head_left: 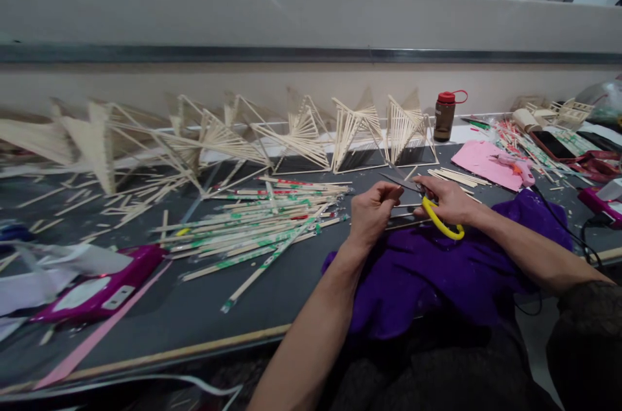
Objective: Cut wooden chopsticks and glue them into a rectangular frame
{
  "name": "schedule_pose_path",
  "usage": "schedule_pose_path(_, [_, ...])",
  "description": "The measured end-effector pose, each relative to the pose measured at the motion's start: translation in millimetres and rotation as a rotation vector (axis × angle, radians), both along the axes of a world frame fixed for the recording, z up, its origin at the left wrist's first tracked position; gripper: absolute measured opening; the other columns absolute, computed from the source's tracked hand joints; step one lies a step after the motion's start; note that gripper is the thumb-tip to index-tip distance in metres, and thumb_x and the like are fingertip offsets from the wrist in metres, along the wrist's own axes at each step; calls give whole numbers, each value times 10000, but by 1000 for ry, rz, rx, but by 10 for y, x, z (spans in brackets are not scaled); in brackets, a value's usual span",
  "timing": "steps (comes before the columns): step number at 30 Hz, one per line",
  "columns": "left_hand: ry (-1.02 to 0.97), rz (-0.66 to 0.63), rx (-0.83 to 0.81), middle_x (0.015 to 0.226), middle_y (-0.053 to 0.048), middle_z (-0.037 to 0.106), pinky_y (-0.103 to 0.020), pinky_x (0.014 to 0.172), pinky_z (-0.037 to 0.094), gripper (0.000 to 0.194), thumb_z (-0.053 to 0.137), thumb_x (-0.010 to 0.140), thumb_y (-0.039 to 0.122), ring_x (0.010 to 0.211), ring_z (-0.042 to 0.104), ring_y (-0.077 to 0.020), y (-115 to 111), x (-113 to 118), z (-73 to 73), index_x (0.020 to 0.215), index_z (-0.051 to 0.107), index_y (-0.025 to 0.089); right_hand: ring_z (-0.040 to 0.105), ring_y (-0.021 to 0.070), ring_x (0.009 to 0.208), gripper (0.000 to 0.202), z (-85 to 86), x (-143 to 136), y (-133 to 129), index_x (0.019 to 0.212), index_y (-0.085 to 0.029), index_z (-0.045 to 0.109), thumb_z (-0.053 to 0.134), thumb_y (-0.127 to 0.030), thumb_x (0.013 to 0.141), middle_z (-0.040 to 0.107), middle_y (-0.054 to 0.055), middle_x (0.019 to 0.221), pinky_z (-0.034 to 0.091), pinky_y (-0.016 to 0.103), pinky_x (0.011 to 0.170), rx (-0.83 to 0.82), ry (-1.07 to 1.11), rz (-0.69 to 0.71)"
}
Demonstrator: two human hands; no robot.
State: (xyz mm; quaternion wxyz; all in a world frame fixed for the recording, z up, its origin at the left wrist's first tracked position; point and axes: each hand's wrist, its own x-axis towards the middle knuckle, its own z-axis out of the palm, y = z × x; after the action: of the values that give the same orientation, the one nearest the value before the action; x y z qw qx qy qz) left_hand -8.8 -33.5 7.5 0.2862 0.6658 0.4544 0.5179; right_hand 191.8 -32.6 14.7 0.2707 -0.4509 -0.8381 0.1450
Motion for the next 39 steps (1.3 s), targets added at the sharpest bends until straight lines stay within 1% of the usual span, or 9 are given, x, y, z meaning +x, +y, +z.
schedule_pose_path(3, [76,9,88,600,25,681,-204,606,448,174,594,812,341,554,599,-108,-10,-26,-8,766,686,200,552,176,817,712,-7,-9,-9,1372,-147,485,722,-391,747,627,66,989,440,313,751,-6,-20,-7])
schedule_pose_path(6, [138,-4,106,582,26,675,-201,598,439,209,580,840,360,544,587,-106,-8,-52,4,752,689,205,557,193,870,727,-8,0,-6,1394,-165,459,717,-393,753,620,76,1029,446,335,788,20,-36,7])
schedule_pose_path(11, [132,-69,16,578,15,668,-197,533,399,269,573,845,404,536,557,-104,6,-66,16,707,679,198,550,207,902,742,7,16,7,1403,-165,440,715,-393,753,609,87,1055,449,369,822,29,-44,34])
schedule_pose_path(15, [97,-114,-55,587,5,668,-199,494,370,312,551,846,456,519,533,-105,-1,-45,14,771,703,194,559,207,913,744,11,9,5,1401,-155,441,715,-377,746,608,97,1087,456,376,829,-7,-6,62])
schedule_pose_path(20, [114,-119,-37,594,0,665,-198,490,359,316,539,847,455,516,529,-106,-38,-24,34,799,713,195,567,216,957,747,0,11,4,1398,-194,445,721,-397,734,592,103,1193,451,399,865,-35,32,83])
schedule_pose_path(25, [132,-111,-7,579,2,655,-199,495,365,328,529,853,465,500,517,-106,-42,-28,32,799,708,196,550,179,838,682,9,10,-12,1373,-207,483,704,-377,750,621,55,1041,447,360,804,-71,49,61])
schedule_pose_path(29, [118,-104,-31,553,6,641,-201,485,362,330,527,852,458,468,480,-100,-30,-25,24,799,705,185,526,157,783,631,18,3,-22,1325,-181,527,692,-292,727,615,44,1010,428,316,742,-66,72,34])
schedule_pose_path(34, [100,-102,-66,546,7,636,-206,473,353,333,526,846,458,445,450,-97,-16,-15,9,816,702,177,499,147,746,536,7,14,-1,1271,-161,558,620,-206,740,600,24,916,405,291,710,-22,51,55])
schedule_pose_path(39, [98,-87,-57,546,15,625,-204,472,338,295,557,831,439,454,440,-91,-1,-14,-3,750,674,181,507,150,762,563,22,4,10,1290,-177,535,655,-230,742,609,35,960,415,298,727,-26,21,31])
